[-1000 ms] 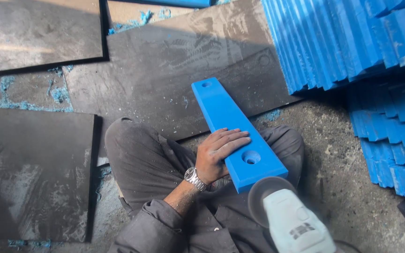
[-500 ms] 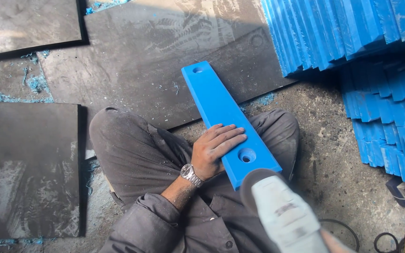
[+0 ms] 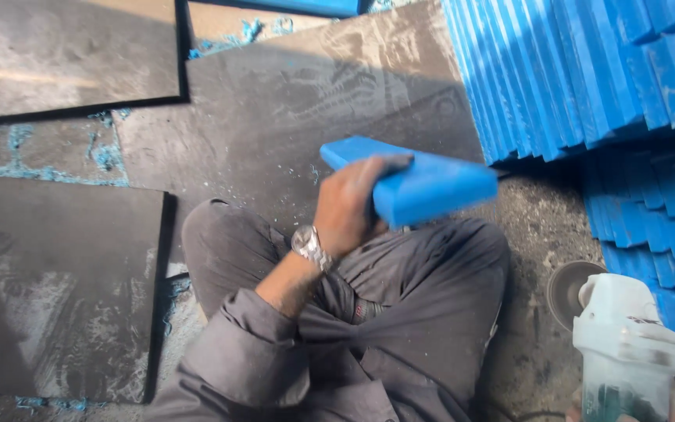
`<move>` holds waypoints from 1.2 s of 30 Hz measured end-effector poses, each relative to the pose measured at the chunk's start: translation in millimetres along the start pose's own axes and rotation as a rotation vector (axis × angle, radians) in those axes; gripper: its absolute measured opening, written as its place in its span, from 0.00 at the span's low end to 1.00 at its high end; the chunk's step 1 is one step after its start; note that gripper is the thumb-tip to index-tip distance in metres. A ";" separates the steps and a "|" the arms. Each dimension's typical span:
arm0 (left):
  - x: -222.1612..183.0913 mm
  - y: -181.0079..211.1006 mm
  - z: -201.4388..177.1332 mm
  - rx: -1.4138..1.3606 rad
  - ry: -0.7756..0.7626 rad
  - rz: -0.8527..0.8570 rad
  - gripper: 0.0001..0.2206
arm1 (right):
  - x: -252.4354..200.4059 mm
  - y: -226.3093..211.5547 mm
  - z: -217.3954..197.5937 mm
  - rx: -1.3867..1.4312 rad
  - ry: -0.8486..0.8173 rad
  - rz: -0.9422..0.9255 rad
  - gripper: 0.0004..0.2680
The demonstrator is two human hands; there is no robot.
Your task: Grinding and smoothing the edges of blue plastic components using a handheld angle grinder.
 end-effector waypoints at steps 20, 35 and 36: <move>16.6 -214.5 244.0 0.499 -0.521 -0.304 0.19 | 149.3 -38.0 218.2 -0.042 0.149 0.263 0.22; -99.8 -237.3 35.2 0.767 -0.489 -0.482 0.34 | 167.2 -60.3 218.3 0.054 0.265 0.189 0.28; -98.7 -235.7 25.4 0.772 -0.483 -0.484 0.34 | 166.6 -55.7 205.6 0.053 0.258 0.186 0.28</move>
Point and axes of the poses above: each hand's wrist, its own x-axis towards the middle knuckle, its own z-axis out of the palm, y = z × x, the point moved 10 cm from there along x, towards the middle knuckle, and after that the axes turned 1 degree about x, right-handed, at the moved point
